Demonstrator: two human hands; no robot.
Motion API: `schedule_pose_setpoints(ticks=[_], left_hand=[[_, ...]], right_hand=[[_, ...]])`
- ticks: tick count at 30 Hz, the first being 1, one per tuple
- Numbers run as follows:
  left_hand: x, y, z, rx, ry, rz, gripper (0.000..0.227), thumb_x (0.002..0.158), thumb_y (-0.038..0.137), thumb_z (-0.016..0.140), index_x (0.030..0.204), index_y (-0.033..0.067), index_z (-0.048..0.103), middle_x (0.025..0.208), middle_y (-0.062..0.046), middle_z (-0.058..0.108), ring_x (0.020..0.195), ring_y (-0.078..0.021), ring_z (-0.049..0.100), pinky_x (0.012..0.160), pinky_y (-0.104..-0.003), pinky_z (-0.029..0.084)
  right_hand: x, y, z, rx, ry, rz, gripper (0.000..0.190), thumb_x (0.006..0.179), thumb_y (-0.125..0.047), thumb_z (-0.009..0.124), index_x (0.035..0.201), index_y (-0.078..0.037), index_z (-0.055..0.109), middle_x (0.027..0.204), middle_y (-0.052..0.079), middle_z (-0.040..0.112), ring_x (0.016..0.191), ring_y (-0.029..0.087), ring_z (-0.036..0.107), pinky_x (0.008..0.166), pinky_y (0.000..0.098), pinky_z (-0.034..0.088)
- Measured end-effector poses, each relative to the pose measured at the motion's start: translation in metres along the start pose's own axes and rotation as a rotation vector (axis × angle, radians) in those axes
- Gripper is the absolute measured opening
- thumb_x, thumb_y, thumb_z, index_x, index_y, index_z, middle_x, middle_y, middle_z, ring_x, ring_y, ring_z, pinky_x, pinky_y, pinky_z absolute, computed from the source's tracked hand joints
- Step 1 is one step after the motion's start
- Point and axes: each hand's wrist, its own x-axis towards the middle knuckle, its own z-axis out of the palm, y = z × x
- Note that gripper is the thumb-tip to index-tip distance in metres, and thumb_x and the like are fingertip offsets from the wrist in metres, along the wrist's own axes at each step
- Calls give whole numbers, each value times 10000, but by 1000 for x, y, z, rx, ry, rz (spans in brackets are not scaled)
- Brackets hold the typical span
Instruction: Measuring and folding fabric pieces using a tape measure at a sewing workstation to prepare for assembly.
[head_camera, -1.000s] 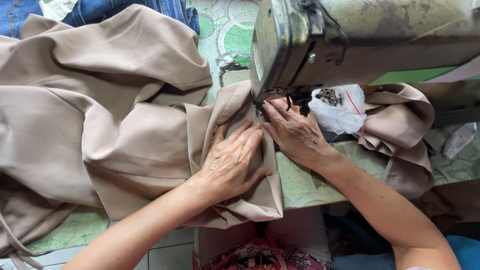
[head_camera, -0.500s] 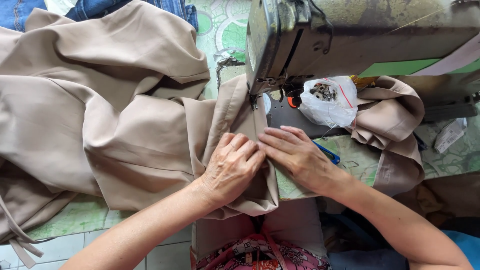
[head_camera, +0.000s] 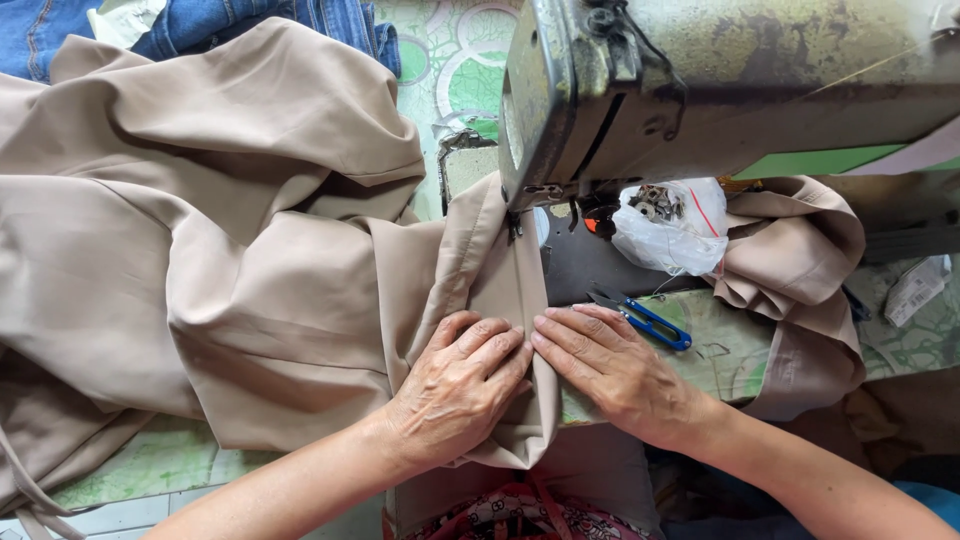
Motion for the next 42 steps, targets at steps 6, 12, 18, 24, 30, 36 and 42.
schedule_pose_setpoints(ticks=[6,12,18,24,30,36,42], left_hand=[[3,-9,1,21,-2,-6,185,1006,86,586,1102,-52,663,1051,-157,646,1020,-324,621,924,-478,473],[-4,-28,32,82,130,26,193,973,170,639,1064,15,709,1022,-164,659,1043,-344,655,936,-499,485],[4,-41,35,91,140,36,194,972,171,632,1057,14,708,1010,-169,662,1035,-347,655,928,-494,484],[11,-55,39,92,148,28,189,983,163,610,1054,18,708,1008,-158,668,1031,-339,651,935,-501,478],[16,-68,38,90,132,41,187,982,177,612,1053,33,709,1001,-146,663,1041,-319,646,948,-490,467],[21,-76,37,91,139,45,174,981,183,624,1039,42,709,998,-135,663,1044,-310,647,952,-483,462],[21,-81,38,94,104,45,184,985,214,620,1056,63,698,1012,-115,649,1066,-297,637,977,-480,449]], right_hand=[[5,7,-1,0,-20,18,370,1072,-47,425,1410,45,543,1453,196,581,1354,332,559,1155,471,414],[11,15,14,88,148,70,414,1048,-32,320,1332,13,617,1348,180,636,1282,348,604,1094,503,456],[20,25,12,83,139,100,381,1026,2,365,1298,7,632,1332,176,639,1266,347,608,1088,499,455],[24,39,19,75,137,123,338,1035,-9,397,1259,-1,651,1327,158,644,1278,326,602,1114,494,433],[30,49,24,71,160,139,330,1037,-24,427,1274,-15,656,1327,154,645,1296,323,594,1104,498,440],[29,57,33,71,155,182,356,1059,-48,398,1316,-47,644,1370,123,635,1335,310,578,1095,494,446],[28,61,41,43,188,170,382,1046,-39,419,1356,-59,641,1373,124,637,1335,312,581,1091,485,446]])
